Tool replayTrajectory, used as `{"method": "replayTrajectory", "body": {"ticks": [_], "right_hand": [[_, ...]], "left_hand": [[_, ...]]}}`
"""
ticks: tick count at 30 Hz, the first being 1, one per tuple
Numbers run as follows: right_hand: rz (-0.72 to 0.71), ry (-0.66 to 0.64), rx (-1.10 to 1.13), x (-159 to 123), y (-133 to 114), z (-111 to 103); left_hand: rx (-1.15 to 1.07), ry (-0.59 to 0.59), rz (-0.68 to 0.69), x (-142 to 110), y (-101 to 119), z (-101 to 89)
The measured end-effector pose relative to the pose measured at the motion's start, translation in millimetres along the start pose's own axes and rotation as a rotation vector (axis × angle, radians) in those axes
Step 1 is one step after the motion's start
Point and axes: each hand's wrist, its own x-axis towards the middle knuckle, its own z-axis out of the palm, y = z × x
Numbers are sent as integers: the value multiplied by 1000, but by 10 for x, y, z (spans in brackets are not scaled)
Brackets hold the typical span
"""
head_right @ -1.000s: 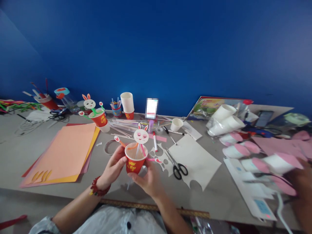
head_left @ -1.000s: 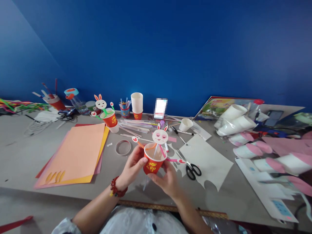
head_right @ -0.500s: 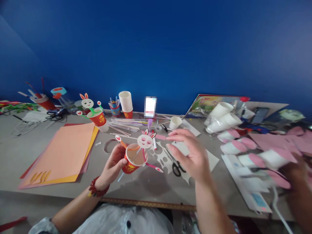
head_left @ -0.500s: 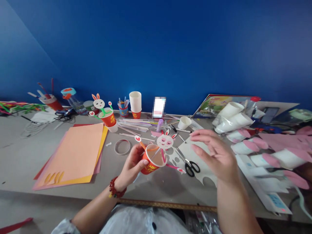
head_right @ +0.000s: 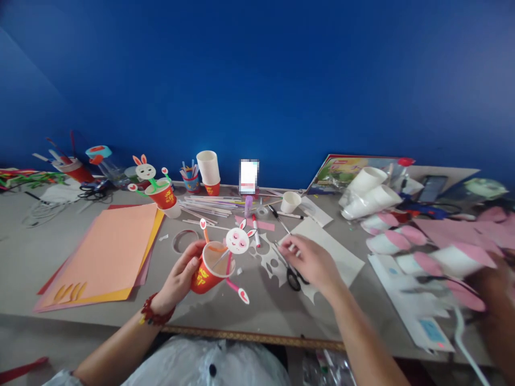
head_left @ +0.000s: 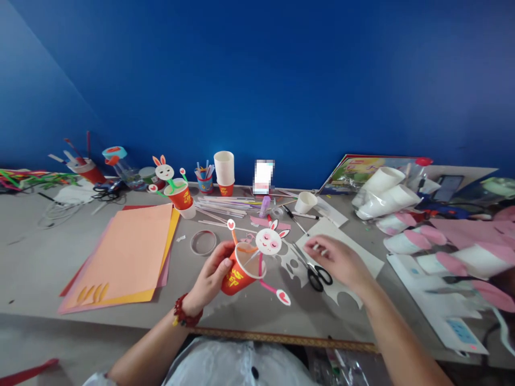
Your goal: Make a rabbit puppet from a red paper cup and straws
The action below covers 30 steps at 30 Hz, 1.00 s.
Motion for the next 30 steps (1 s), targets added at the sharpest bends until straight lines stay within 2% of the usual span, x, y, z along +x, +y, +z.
{"method": "replayTrajectory", "body": {"ticks": [4, 9, 14, 19, 23, 27, 30], "right_hand": [[148, -38, -206, -402, 268, 193], [125, -62, -287, -712, 496, 447], [207, -38, -251, -768, 668, 597], [204, -85, -271, -692, 654, 532], [314, -92, -251, -639, 618, 399], [386, -143, 96, -623, 686, 208], [358, -102, 355, -602, 647, 91]], "left_hand": [[-128, -52, -6, 11, -79, -23], [-250, -120, -40, 37, -85, 41], [-278, 11, -103, 25, -52, 77], [-328, 91, -188, 32, 32, 70], [-397, 9, -316, 44, 139, 68], [-435, -35, -378, 47, 200, 61], [-462, -76, -390, 48, 198, 73]]}}
